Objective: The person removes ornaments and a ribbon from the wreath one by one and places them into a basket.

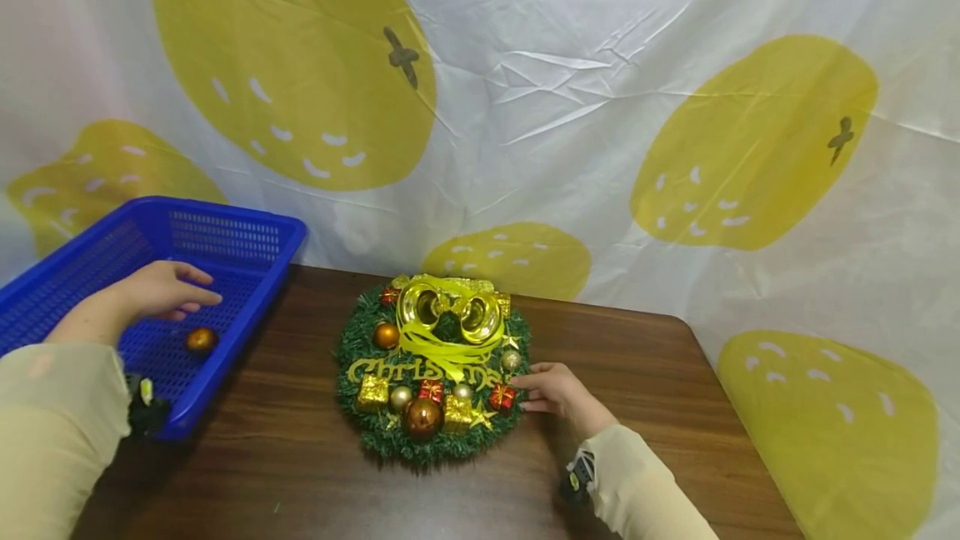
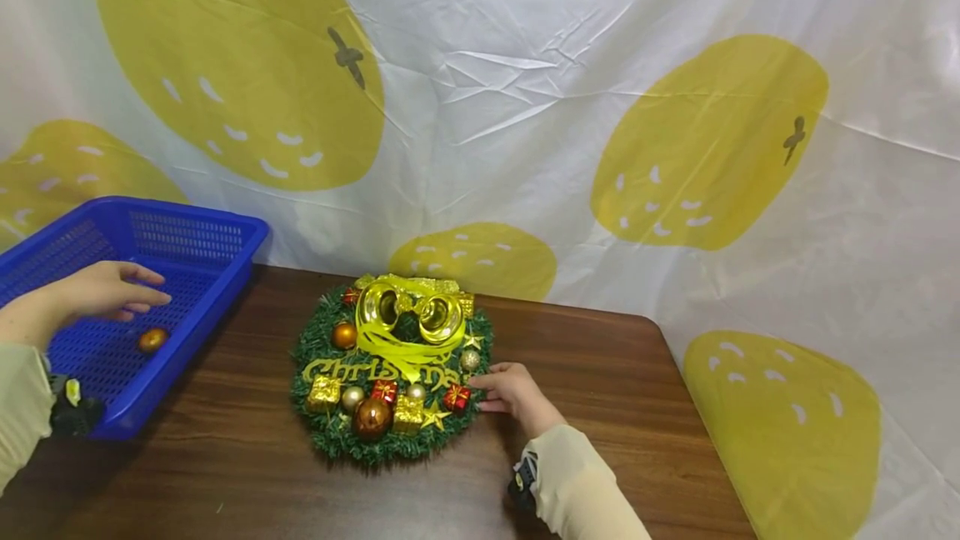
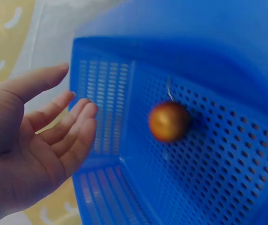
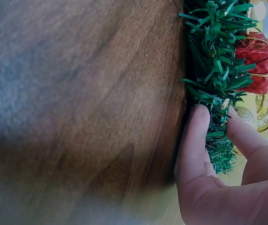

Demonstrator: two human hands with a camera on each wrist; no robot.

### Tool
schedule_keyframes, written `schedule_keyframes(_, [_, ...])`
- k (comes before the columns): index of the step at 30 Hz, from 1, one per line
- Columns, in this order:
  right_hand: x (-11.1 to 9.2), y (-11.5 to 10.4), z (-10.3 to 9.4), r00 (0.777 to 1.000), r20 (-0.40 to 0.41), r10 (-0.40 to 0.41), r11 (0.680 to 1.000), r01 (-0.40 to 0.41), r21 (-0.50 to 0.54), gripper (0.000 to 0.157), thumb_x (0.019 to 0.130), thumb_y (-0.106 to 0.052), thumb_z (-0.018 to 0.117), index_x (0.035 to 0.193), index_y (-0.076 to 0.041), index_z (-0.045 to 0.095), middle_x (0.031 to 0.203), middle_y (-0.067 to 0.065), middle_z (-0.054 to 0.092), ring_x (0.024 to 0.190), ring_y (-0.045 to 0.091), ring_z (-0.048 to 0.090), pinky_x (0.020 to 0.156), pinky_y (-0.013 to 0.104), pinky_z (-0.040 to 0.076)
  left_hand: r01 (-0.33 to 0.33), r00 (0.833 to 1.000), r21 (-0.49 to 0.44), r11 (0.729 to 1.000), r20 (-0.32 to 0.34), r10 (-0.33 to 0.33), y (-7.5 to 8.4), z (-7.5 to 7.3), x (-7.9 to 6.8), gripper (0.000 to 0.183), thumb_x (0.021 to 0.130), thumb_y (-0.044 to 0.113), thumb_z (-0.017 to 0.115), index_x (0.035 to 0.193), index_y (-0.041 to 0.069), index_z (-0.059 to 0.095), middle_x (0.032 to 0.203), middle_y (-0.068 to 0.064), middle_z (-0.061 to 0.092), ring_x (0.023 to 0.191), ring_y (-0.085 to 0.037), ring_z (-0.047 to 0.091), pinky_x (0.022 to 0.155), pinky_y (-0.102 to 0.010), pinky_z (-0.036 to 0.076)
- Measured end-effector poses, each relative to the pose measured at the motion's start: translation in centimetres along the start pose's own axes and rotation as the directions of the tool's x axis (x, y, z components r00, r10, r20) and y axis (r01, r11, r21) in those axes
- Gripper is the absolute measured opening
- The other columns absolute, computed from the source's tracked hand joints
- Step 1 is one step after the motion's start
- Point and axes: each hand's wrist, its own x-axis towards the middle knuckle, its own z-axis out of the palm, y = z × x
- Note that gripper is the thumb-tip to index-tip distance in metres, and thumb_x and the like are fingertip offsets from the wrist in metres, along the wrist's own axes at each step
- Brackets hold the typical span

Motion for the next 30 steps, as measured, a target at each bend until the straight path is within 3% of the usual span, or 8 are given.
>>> schedule_keyframes(5, [0.1, 0.1, -0.1, 1.000, 0.002, 0.002, 1.000, -0.002, -0.007, 0.062, 0.084, -0.003, 0.065, 0.135, 0.014, 0.033, 0.094, 0.017, 0.051, 0.074, 0.019, 0.054, 0.061, 0.024, 0.056, -0.093, 0.994, -0.036, 0.995, -0.068, 0.091, 1.4, 0.3, 0.6, 0.063, 0.091, 0.023, 0.059, 0.132, -0.019, 0.034, 0.121, -0.034, 0.055, 0.100, -0.028, 0.063, 0.081, -0.036, 0.055])
schedule_keyframes(11, [0.4, 0.2, -0.2, 1.000, 0.016, -0.006, 1.000, 0.006, -0.017, 0.064, 0.085, -0.004, 0.065, 0.137, 0.015, 0.031, 0.098, 0.018, 0.052, 0.073, 0.018, 0.053, 0.061, 0.024, 0.056, -0.151, 0.987, -0.137, 0.979, -0.075, 0.142, 4.2, 0.8, 1.5, 0.068, 0.095, 0.026, 0.054, 0.143, -0.010, 0.023, 0.141, -0.035, 0.034, 0.125, -0.042, 0.043, 0.090, -0.031, 0.051])
schedule_keyframes(19, [0.3, 0.1, -0.1, 1.000, 0.005, -0.003, 1.000, 0.004, -0.015, 0.064, 0.085, -0.003, 0.065, 0.136, 0.014, 0.032, 0.094, 0.015, 0.049, 0.073, 0.018, 0.053, 0.060, 0.023, 0.056, -0.198, 0.980, -0.260, 0.945, -0.047, 0.193, 7.3, 2.6, 2.7, 0.064, 0.096, 0.020, 0.053, 0.146, -0.005, 0.021, 0.144, -0.031, 0.032, 0.129, -0.041, 0.040, 0.100, -0.040, 0.044])
schedule_keyframes(30, [0.3, 0.2, 0.0, 1.000, 0.002, -0.006, 1.000, 0.006, 0.003, 0.064, 0.085, -0.002, 0.065, 0.136, 0.015, 0.031, 0.095, 0.015, 0.050, 0.071, 0.017, 0.053, 0.058, 0.023, 0.056, -0.259, 0.965, -0.342, 0.903, -0.055, 0.255, 9.0, 6.0, 4.2, 0.061, 0.094, 0.013, 0.054, 0.144, -0.004, 0.026, 0.141, -0.030, 0.038, 0.126, -0.041, 0.043, 0.103, -0.047, 0.041])
